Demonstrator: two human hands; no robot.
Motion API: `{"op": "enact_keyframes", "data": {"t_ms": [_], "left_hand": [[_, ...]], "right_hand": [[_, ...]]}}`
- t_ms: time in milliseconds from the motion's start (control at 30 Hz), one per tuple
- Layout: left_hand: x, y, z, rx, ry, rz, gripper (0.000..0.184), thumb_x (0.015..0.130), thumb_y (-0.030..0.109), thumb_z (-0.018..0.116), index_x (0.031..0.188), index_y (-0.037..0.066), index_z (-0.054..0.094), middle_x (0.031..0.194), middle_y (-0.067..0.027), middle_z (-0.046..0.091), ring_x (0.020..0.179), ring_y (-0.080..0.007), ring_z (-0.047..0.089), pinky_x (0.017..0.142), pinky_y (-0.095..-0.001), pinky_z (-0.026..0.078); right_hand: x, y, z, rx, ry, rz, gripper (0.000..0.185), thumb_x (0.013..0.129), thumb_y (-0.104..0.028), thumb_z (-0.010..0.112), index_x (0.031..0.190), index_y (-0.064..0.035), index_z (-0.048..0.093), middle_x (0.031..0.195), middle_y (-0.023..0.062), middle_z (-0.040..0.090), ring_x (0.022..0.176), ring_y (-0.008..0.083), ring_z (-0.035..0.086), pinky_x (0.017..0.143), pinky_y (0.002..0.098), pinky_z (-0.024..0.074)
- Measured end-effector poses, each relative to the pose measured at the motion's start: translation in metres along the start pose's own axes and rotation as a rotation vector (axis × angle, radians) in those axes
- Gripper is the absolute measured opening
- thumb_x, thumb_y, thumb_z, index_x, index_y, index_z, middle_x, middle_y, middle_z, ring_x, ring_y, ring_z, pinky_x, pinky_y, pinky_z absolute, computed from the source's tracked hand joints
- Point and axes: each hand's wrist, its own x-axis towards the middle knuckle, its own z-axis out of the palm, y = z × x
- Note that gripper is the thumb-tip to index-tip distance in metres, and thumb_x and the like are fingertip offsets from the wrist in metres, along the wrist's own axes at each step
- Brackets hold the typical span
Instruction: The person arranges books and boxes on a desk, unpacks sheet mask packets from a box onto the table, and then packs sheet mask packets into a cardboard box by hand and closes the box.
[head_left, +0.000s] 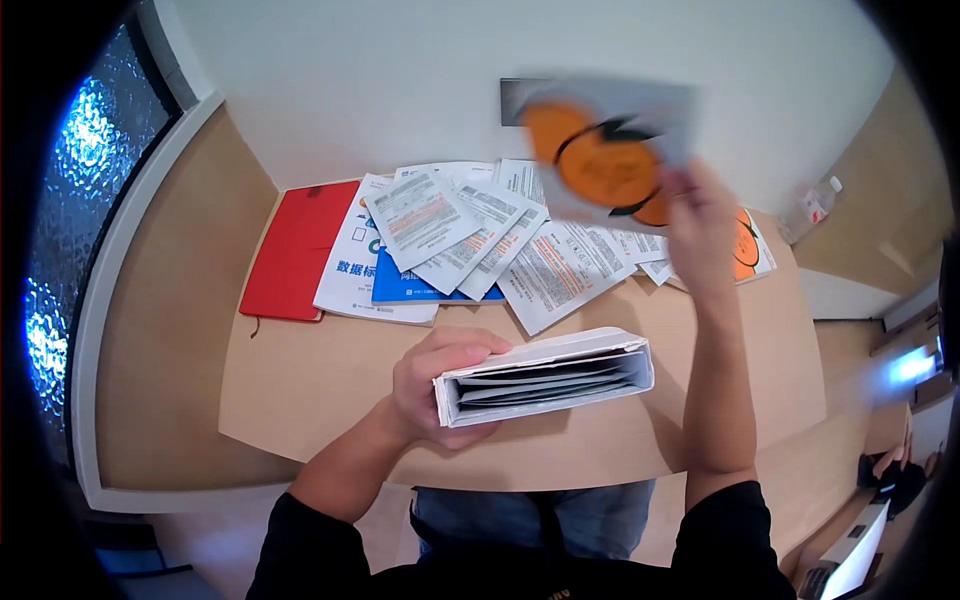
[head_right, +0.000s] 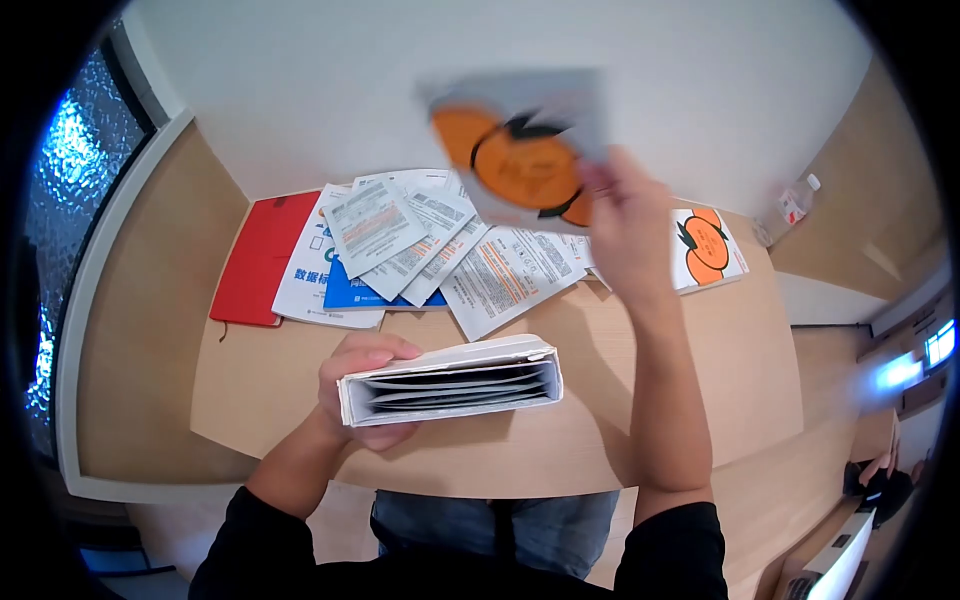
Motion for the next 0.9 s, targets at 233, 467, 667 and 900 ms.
{"op": "enact_keyframes", "data": {"t_ms": [233,467,667,900], "left_hand": [[0.002,-0.002,-0.001,0.005,-0.005,-0.009,0.077,0.065,0.001,0.085,0.132,0.002,0.048,0.115,-0.0250,0.066,0.100,-0.0348,0.070,0.084,-0.0386,0.058],[-0.026,0.000,-0.002,0.089,-0.119,-0.246,0.042,0.069,0.004,0.083,0.109,0.003,0.073,0.107,-0.0134,0.074,0.096,-0.0260,0.073,0.084,-0.0326,0.056],[-0.011,0.010,0.000,-0.120,0.018,-0.361,0.044,0.071,0.004,0.082,0.114,0.002,0.071,0.109,-0.0129,0.075,0.095,-0.0245,0.074,0.083,-0.0323,0.057],[-0.015,-0.003,-0.003,-0.027,-0.057,-0.209,0.064,0.069,0.002,0.086,0.124,0.003,0.054,0.111,-0.0154,0.071,0.101,-0.0294,0.069,0.086,-0.0364,0.054]], "right_hand": [[-0.021,-0.068,-0.051,1.003,-0.198,0.090,0.028,0.112,-0.016,0.047,0.129,0.0048,0.054,0.116,0.0162,0.070,0.102,0.0227,0.070,0.086,0.0358,0.0587],[-0.054,-0.123,-0.023,0.729,-0.127,0.109,0.027,0.107,-0.014,0.060,0.122,0.0082,0.065,0.106,0.0057,0.070,0.094,0.0089,0.059,0.085,0.0218,0.0471],[-0.057,-0.123,-0.015,0.608,-0.182,0.157,0.024,0.106,-0.012,0.062,0.121,0.0062,0.068,0.098,0.0040,0.072,0.086,0.0072,0.059,0.078,0.0213,0.0475],[-0.050,-0.123,-0.035,0.299,-0.136,-0.020,0.019,0.098,-0.001,0.067,0.116,0.0047,0.071,0.078,0.0058,0.069,0.066,0.0075,0.056,0.061,0.0218,0.0447]]}}
